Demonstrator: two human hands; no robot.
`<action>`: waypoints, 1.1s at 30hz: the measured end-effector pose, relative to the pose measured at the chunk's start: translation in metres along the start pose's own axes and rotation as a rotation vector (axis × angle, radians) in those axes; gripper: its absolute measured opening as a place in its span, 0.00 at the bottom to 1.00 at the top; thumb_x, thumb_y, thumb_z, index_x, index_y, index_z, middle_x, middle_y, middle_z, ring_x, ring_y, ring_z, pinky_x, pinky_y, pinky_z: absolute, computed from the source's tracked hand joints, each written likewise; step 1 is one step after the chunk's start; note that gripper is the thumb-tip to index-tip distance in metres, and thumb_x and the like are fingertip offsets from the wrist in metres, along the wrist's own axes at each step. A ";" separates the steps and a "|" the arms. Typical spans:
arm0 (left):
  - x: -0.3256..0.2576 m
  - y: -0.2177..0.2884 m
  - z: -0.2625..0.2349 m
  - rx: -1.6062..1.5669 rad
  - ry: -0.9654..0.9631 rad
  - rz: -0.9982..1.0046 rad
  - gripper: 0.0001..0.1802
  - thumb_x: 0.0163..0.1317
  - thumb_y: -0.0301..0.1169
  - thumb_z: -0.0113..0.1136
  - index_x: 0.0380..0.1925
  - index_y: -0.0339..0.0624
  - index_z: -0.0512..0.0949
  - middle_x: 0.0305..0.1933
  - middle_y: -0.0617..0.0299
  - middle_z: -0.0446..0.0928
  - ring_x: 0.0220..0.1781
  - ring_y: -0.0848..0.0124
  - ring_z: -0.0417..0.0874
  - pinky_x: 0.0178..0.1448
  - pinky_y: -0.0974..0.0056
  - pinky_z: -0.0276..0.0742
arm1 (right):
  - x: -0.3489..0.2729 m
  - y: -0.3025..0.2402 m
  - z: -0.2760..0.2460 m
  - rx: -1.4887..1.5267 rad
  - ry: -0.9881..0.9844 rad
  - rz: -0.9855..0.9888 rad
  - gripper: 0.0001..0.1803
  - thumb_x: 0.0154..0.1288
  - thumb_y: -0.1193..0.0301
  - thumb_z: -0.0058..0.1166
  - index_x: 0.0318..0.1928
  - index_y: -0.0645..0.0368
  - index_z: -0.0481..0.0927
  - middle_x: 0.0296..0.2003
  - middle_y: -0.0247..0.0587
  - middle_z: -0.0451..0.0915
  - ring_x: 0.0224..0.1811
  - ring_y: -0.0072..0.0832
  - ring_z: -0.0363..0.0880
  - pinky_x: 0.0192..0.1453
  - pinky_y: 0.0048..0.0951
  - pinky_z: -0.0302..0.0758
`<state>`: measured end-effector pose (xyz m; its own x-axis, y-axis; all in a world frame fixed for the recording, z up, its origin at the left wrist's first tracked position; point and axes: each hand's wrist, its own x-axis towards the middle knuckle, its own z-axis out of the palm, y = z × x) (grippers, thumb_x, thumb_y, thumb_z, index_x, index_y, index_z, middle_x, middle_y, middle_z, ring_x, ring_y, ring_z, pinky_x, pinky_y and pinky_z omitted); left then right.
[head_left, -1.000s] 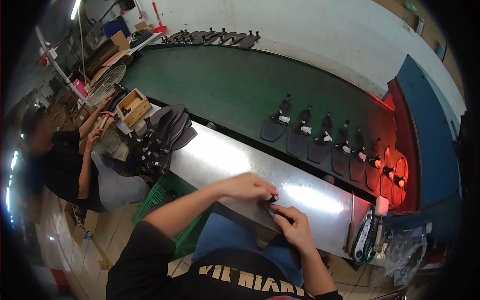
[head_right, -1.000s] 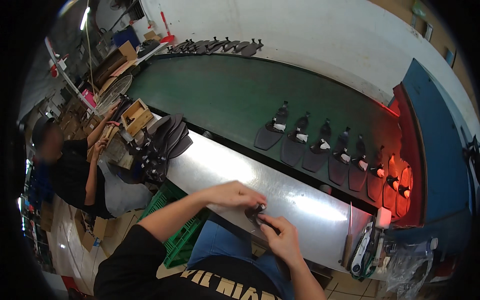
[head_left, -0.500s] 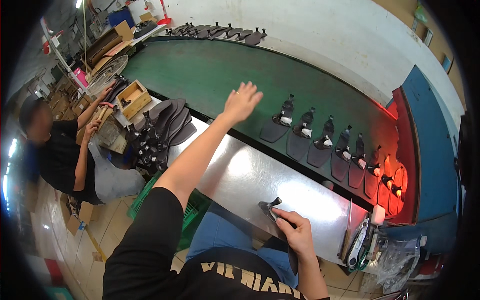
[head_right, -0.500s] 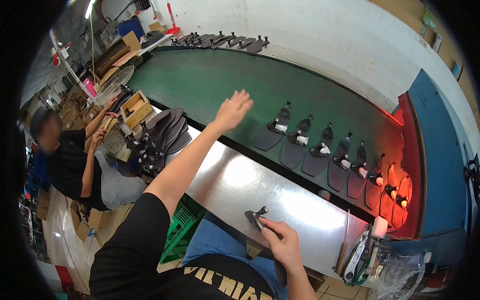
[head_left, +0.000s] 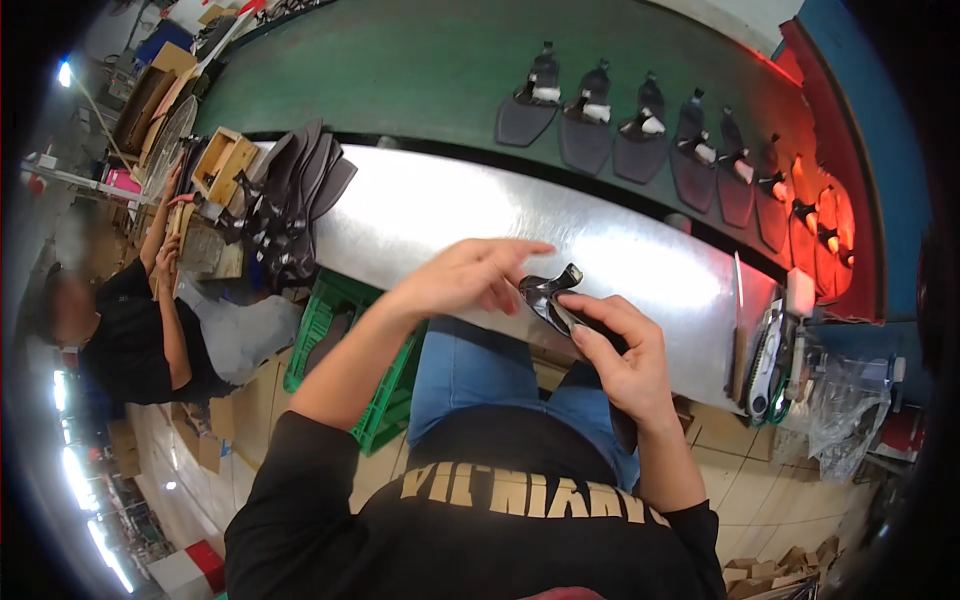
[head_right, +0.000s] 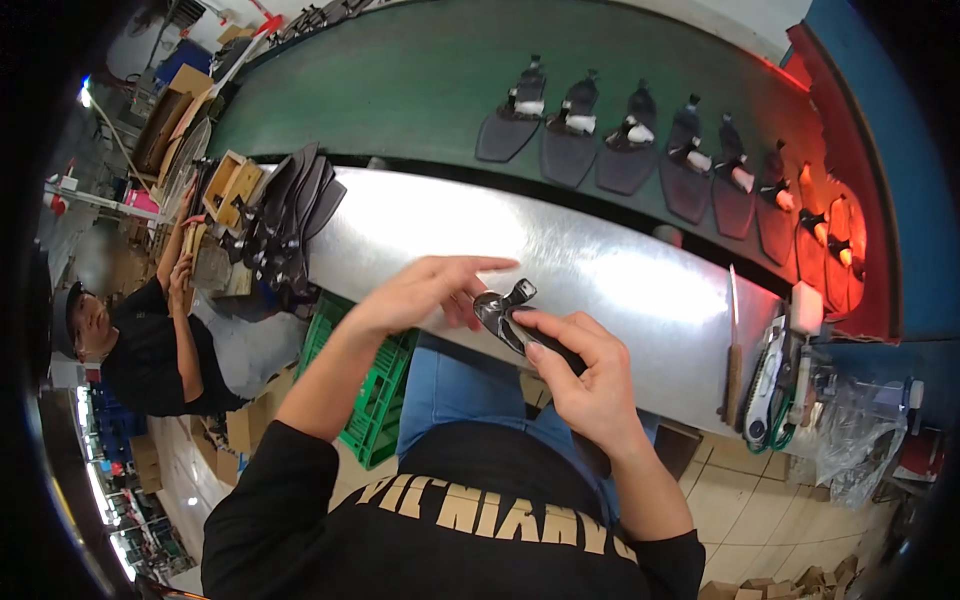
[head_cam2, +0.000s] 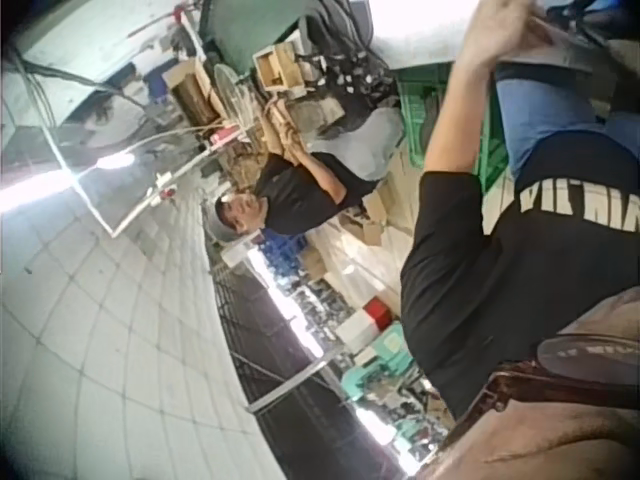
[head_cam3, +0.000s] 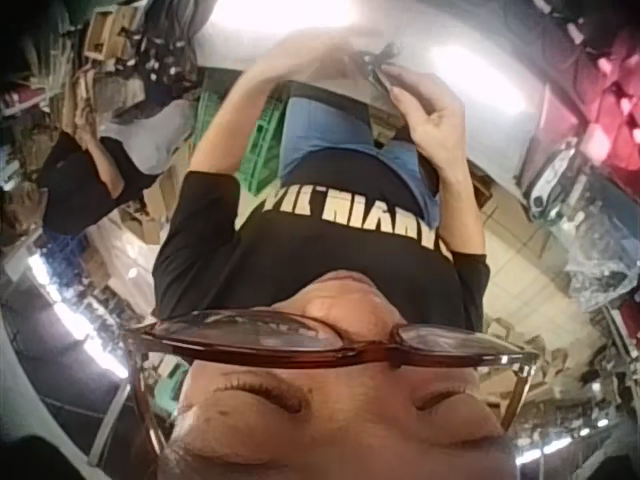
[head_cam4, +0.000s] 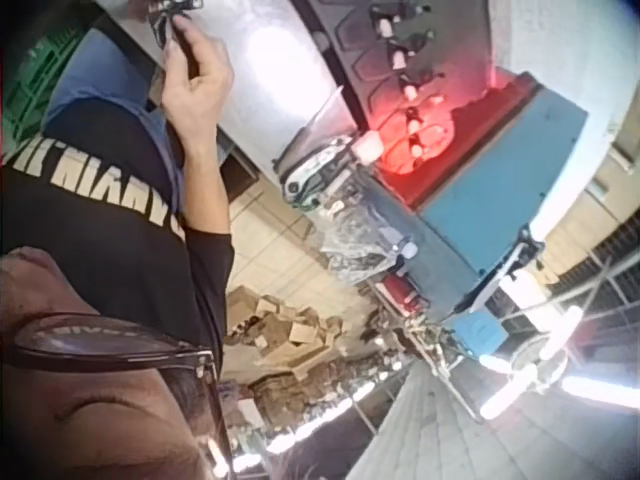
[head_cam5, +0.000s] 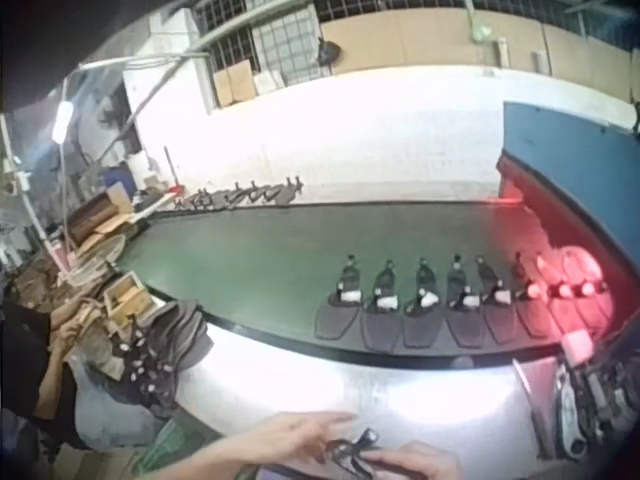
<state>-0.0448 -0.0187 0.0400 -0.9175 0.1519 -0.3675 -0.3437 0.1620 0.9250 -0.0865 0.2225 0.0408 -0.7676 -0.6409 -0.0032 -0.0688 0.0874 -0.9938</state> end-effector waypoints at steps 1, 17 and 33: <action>-0.003 -0.007 0.011 -0.099 -0.017 -0.030 0.30 0.73 0.52 0.36 0.61 0.42 0.72 0.41 0.58 0.81 0.34 0.70 0.85 0.34 0.72 0.77 | -0.002 0.000 0.003 -0.028 -0.006 -0.016 0.17 0.58 0.80 0.55 0.49 0.60 0.83 0.30 0.37 0.77 0.33 0.22 0.75 0.38 0.22 0.70; -0.018 -0.050 0.081 -0.589 0.286 -0.034 0.21 0.73 0.44 0.46 0.29 0.40 0.78 0.22 0.70 0.73 0.11 0.85 0.61 0.14 0.78 0.54 | -0.027 0.025 0.024 -0.096 -0.019 -0.043 0.15 0.51 0.79 0.62 0.42 0.57 0.85 0.32 0.41 0.81 0.34 0.32 0.80 0.39 0.28 0.74; -0.020 -0.041 0.080 -0.542 0.270 -0.431 0.20 0.71 0.45 0.49 0.28 0.41 0.79 0.19 0.71 0.72 0.10 0.86 0.58 0.10 0.77 0.48 | -0.034 0.019 0.018 -0.615 -0.136 -0.420 0.19 0.47 0.75 0.64 0.44 0.53 0.84 0.36 0.41 0.75 0.39 0.36 0.77 0.40 0.33 0.74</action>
<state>0.0039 0.0499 0.0019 -0.6724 -0.0728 -0.7366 -0.6706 -0.3615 0.6478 -0.0505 0.2319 0.0199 -0.5152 -0.7995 0.3088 -0.7123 0.1991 -0.6730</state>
